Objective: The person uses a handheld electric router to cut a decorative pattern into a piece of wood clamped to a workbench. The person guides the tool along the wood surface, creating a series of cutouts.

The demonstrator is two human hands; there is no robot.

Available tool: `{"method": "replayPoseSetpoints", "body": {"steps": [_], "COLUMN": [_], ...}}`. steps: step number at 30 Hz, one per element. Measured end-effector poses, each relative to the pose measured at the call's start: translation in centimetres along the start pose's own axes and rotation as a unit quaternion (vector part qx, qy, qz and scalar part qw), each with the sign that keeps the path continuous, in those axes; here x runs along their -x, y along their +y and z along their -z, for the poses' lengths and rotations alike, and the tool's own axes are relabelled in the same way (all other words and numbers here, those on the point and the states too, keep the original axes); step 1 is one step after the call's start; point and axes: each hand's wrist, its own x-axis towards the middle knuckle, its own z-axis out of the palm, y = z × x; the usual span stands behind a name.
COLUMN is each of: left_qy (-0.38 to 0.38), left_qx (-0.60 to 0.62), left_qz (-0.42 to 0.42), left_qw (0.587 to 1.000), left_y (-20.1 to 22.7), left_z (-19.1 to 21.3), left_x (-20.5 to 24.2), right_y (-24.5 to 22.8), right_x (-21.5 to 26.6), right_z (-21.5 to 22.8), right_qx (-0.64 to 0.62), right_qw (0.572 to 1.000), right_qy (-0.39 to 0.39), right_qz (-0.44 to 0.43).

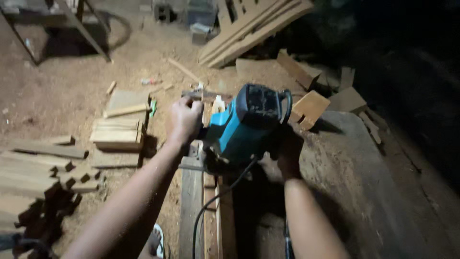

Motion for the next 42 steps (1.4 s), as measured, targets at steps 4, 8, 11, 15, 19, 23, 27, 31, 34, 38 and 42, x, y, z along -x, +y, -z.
{"method": "replayPoseSetpoints", "body": {"steps": [4,8,11,15,19,23,27,31,34,38,42], "left_qy": [0.040,0.056,0.032,0.050,0.044,0.046,0.023,0.005,0.014,0.041,0.043], "left_qx": [-0.031,-0.058,-0.058,-0.064,-0.056,-0.036,-0.025,-0.033,-0.012,-0.034,-0.038], "left_qz": [-0.055,-0.070,-0.052,-0.073,-0.049,-0.058,-0.032,-0.037,-0.034,-0.072,-0.075], "left_qw": [0.997,0.994,0.996,0.994,0.996,0.997,0.999,0.999,0.999,0.996,0.996], "left_y": [-0.5,-1.6,-2.4,-3.1,-4.0,-2.9,-1.3,0.6,1.4,0.8,0.0], "left_z": [0.1,-0.4,-0.5,-0.7,-1.1,-0.5,0.1,1.1,1.3,1.0,0.8], "left_x": [1.3,0.8,1.1,1.2,1.6,1.5,2.1,0.9,0.9,2.1,1.9], "right_y": [1.4,3.0,3.8,3.7,4.9,4.2,2.1,0.1,-0.1,1.9,3.6], "right_x": [-2.8,-4.3,-3.3,-2.6,-1.8,-1.9,-0.1,1.3,0.2,-2.0,-3.7], "right_z": [1.3,1.1,1.3,1.6,1.3,-0.7,0.6,0.8,0.2,1.5,2.5], "right_qx": [0.339,-0.071,0.228,0.393,0.361,0.098,0.228,0.070,0.102,-0.016,0.427], "right_qw": [0.871,0.997,0.956,0.838,0.831,0.992,0.894,0.993,0.990,0.996,0.782], "right_qy": [0.035,0.012,0.011,0.003,0.024,-0.005,-0.070,-0.023,0.014,-0.009,0.019], "right_qz": [0.355,-0.041,0.186,0.379,0.422,0.079,0.379,0.089,0.094,0.083,0.454]}}
